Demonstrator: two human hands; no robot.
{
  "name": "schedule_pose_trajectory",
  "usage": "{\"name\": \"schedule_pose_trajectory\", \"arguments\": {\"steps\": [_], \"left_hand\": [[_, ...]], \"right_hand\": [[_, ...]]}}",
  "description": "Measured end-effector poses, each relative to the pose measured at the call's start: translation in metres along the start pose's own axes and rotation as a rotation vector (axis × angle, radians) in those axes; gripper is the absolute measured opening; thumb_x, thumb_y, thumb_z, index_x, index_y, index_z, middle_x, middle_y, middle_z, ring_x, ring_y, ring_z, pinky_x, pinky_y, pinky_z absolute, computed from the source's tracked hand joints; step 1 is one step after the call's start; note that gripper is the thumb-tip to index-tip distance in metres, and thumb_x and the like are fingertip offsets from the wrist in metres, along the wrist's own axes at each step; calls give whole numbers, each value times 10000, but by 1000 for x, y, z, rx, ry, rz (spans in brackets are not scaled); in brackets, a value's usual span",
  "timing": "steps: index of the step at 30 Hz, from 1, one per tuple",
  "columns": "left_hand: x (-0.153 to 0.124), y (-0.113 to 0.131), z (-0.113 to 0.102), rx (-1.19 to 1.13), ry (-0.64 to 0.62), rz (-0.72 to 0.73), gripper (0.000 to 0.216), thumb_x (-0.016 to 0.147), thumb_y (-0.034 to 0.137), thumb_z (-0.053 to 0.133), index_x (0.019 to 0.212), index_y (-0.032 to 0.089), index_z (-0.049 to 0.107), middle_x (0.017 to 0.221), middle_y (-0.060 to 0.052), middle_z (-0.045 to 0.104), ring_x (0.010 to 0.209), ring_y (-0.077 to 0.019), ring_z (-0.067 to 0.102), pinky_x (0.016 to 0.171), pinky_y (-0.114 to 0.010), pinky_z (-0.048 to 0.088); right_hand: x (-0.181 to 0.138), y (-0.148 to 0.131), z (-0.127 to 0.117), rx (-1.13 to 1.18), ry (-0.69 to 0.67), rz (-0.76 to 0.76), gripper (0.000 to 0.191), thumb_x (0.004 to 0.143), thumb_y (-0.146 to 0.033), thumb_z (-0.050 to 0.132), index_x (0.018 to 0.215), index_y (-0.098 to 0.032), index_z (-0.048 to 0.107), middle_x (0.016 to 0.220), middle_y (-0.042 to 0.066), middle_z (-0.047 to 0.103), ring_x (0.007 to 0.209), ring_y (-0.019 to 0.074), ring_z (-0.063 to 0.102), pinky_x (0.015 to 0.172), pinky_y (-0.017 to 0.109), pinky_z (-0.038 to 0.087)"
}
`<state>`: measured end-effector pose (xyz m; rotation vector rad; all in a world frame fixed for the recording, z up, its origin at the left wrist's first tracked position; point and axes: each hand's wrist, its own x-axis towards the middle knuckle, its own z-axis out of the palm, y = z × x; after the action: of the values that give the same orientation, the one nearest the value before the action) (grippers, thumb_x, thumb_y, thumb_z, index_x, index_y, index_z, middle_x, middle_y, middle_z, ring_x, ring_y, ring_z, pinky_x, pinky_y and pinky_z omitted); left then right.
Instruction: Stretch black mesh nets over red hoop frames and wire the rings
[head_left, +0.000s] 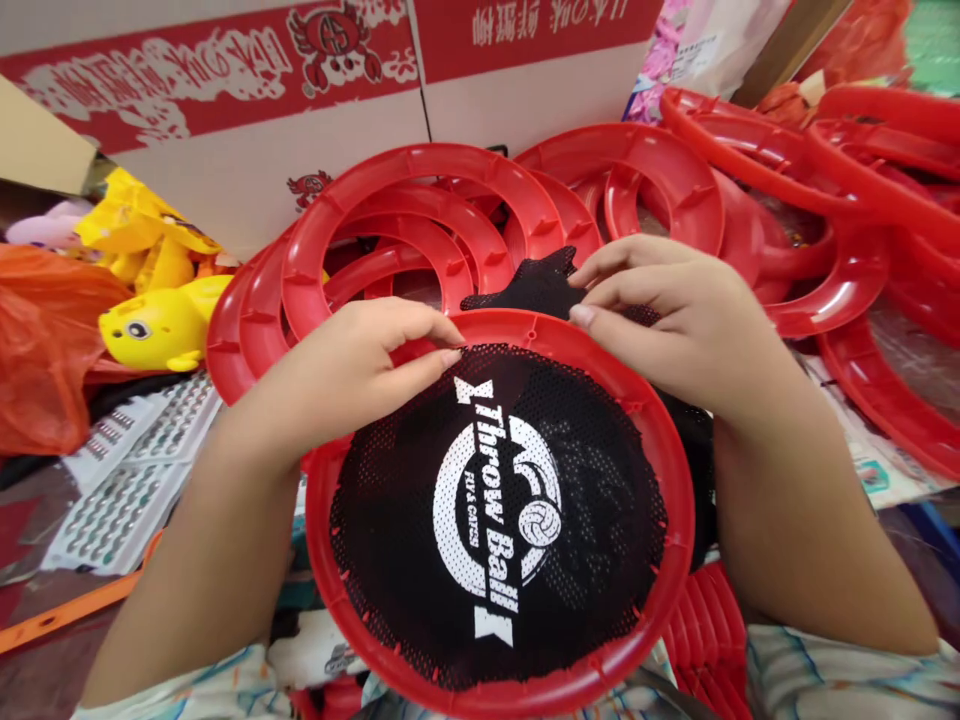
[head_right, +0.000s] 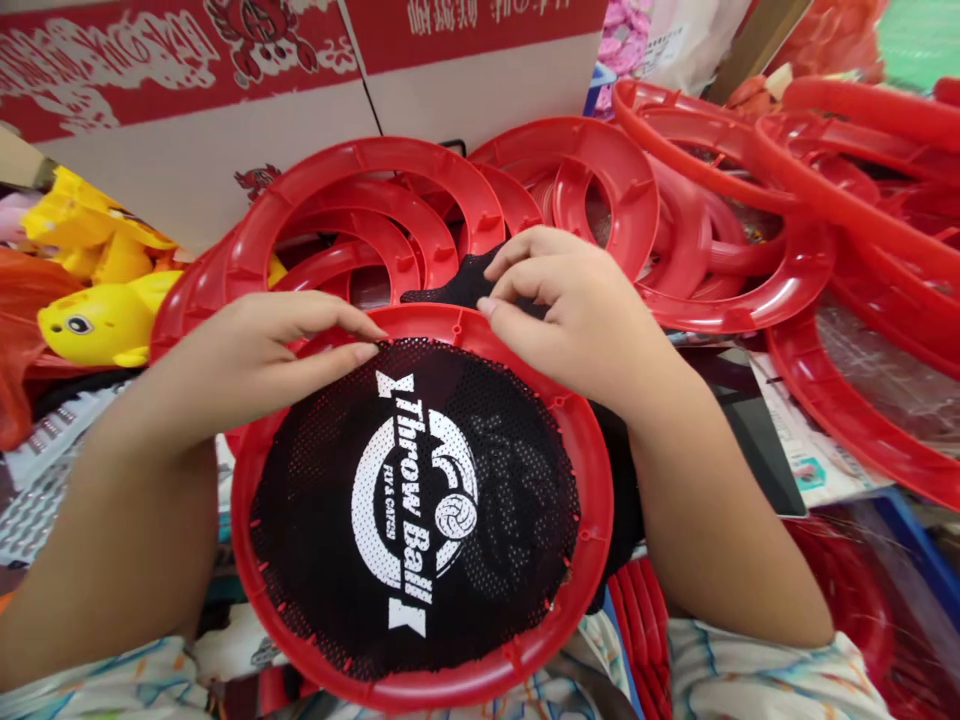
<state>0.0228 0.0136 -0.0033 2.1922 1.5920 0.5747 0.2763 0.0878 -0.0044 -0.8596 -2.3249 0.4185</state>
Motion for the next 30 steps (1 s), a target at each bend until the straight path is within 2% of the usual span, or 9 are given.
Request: {"name": "schedule_pose_trajectory", "arguments": {"steps": [3, 6, 9, 11, 15, 18, 21, 30], "left_hand": [[-4, -3, -8, 90, -40, -10, 170, 892, 351, 577, 936, 246, 704, 940, 0, 733, 847, -179, 662, 749, -296, 484], [-6, -3, -4, 182, 16, 5, 236, 890, 391, 585, 1007, 216, 692, 997, -54, 710, 907, -231, 654, 793, -349, 505], [-5, 0, 4, 212, 54, 90, 311, 885, 345, 605, 1145, 177, 635, 1147, -105, 633, 1084, -264, 603, 964, -414, 484], [-3, 0, 10, 187, 47, 155, 315, 885, 308, 605, 1169, 173, 615, 1245, -127, 570, 1205, -266, 546, 1054, -420, 447], [1, 1, 18, 114, 10, 213, 277, 895, 277, 601, 1155, 182, 623, 1382, -127, 495, 1334, -236, 465, 1126, -382, 406], [2, 5, 22, 39, 53, 164, 154, 899, 262, 607, 1019, 197, 676, 1223, -88, 590, 1215, -204, 555, 1080, -364, 447], [3, 10, 27, -4, 151, 97, 55, 876, 235, 636, 886, 209, 684, 1088, -62, 601, 1108, -190, 589, 998, -348, 490], [6, 11, 38, 27, 223, 63, 91, 904, 206, 558, 824, 173, 585, 970, -61, 558, 1016, -213, 582, 946, -400, 462]], "right_hand": [[-2, 0, -2, 18, -181, -17, 189, 837, -284, 614, 705, -191, 713, 1100, 48, 659, 962, 179, 638, 870, 352, 496], [-2, -3, 5, 17, -265, -50, 150, 832, -311, 630, 811, -220, 747, 1164, 38, 633, 1034, 180, 620, 943, 349, 485], [-3, -8, 17, 23, -265, -69, 91, 799, -264, 668, 805, -208, 740, 1181, 36, 621, 1039, 180, 620, 954, 342, 491], [-3, -10, 23, 32, -241, -56, 76, 789, -210, 660, 779, -193, 734, 1177, 41, 627, 1041, 180, 622, 950, 334, 495], [-3, -14, 28, 62, -172, -6, 134, 819, -204, 623, 735, -211, 727, 1091, 26, 672, 990, 167, 641, 947, 331, 499], [-1, -16, 27, 87, -148, 31, 142, 828, -232, 629, 713, -210, 710, 1026, 28, 690, 956, 172, 652, 924, 343, 507], [0, -17, 29, 89, -129, 60, 137, 826, -213, 622, 710, -190, 689, 1025, 43, 689, 947, 182, 654, 904, 359, 511], [0, -18, 37, 41, -37, 79, 120, 826, -201, 626, 710, -197, 658, 1032, 55, 670, 933, 200, 646, 876, 407, 524]]}}
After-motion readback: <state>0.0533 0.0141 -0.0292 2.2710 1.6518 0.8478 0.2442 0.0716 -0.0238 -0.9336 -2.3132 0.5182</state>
